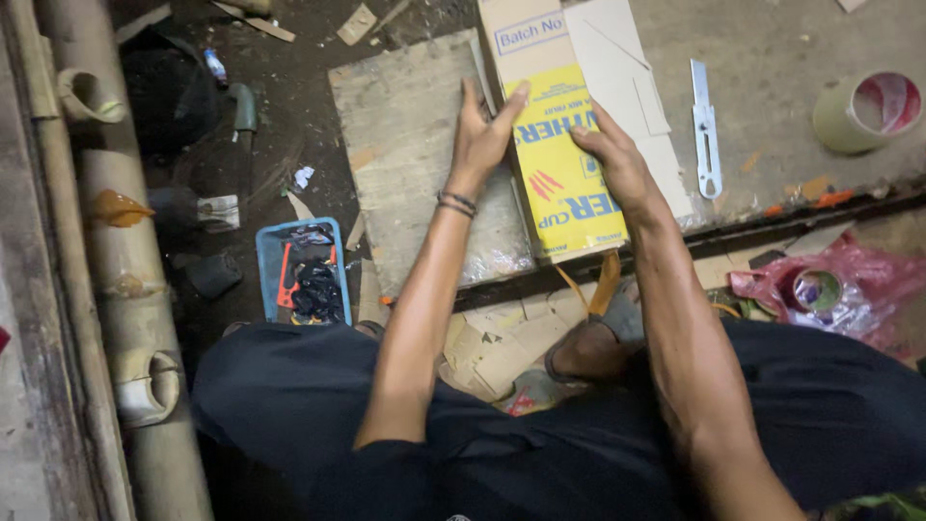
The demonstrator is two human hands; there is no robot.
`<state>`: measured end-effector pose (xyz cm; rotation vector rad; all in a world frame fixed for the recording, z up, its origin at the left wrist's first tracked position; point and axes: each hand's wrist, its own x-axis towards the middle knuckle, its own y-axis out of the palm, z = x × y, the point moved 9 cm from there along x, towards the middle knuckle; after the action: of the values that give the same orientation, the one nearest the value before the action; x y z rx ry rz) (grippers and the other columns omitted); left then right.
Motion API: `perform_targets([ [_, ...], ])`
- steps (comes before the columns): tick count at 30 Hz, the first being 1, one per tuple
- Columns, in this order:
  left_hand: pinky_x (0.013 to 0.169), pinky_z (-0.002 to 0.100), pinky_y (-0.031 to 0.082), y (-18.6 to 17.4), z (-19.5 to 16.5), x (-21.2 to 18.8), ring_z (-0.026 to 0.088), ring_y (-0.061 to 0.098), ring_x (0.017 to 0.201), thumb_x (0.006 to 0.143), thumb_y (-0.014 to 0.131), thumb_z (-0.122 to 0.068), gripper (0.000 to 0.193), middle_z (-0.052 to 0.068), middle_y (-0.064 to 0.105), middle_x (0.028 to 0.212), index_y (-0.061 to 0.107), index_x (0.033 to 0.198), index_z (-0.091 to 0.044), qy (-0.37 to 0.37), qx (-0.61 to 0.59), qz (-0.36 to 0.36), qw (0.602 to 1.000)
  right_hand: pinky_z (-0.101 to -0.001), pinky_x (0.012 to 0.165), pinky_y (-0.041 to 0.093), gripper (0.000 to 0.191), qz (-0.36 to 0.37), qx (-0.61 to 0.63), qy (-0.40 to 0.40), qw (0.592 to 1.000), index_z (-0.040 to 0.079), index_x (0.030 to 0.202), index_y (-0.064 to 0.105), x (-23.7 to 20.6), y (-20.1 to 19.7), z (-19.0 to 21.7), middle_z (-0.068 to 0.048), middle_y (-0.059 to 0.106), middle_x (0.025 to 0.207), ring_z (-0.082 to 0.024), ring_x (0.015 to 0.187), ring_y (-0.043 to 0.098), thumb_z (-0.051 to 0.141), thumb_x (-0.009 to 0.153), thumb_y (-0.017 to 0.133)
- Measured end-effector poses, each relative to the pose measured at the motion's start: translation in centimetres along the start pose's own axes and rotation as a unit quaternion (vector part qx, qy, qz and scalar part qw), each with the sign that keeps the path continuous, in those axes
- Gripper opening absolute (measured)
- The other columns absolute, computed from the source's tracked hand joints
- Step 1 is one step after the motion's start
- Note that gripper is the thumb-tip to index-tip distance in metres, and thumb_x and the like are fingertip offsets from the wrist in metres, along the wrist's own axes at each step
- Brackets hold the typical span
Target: The person sits on the floor and wraps a yellow product box with flat cardboard sheets, folding the cardboard around the box and pressing the flaps down. They rotate the box to cover each side, use tape from a roll to secure the wrapping, and at times pick up a utility knife from the board.
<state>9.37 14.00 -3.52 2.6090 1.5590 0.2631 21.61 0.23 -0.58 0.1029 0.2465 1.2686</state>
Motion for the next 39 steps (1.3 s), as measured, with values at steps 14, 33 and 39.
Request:
perform_targets([
  [14, 0.091, 0.031, 0.059, 0.9, -0.6, 1.0, 0.017, 0.075, 0.103, 0.094, 0.074, -0.036, 0.052, 0.013, 0.078, 0.114, 0.062, 0.129, 0.000, -0.027, 0.084, 0.030, 0.996, -0.0318, 0.087, 0.056, 0.064, -0.015, 0.002, 0.124, 0.992, 0.005, 0.155, 0.041, 0.0, -1.4, -1.6, -0.012, 0.068, 0.127, -0.017, 0.103, 0.067, 0.023, 0.096, 0.057],
  [33, 0.091, 0.034, 0.059, -5.2, -2.9, -7.1, 0.022, 0.069, 0.108, 0.099, 0.072, -0.008, 0.052, 0.016, 0.067, 0.123, 0.046, 0.141, 0.006, -0.050, -0.090, -0.054, 0.993, -0.0276, 0.099, 0.051, 0.065, -0.006, 0.084, 0.026, 0.996, 0.001, 0.156, 0.043, 0.6, 8.9, -3.0, -0.013, 0.063, 0.140, -0.017, 0.117, 0.063, 0.013, 0.094, 0.059],
  [39, 0.092, 0.033, 0.059, -4.4, -4.4, -8.3, 0.019, 0.066, 0.114, 0.097, 0.069, -0.006, 0.066, 0.013, 0.061, 0.129, 0.030, 0.150, -0.004, -0.037, -0.104, -0.002, 0.994, -0.0292, 0.107, 0.047, 0.064, -0.001, 0.124, 0.027, 0.992, 0.000, 0.157, 0.036, 0.8, 8.3, -5.6, -0.012, 0.055, 0.150, -0.017, 0.128, 0.058, 0.017, 0.099, 0.056],
])
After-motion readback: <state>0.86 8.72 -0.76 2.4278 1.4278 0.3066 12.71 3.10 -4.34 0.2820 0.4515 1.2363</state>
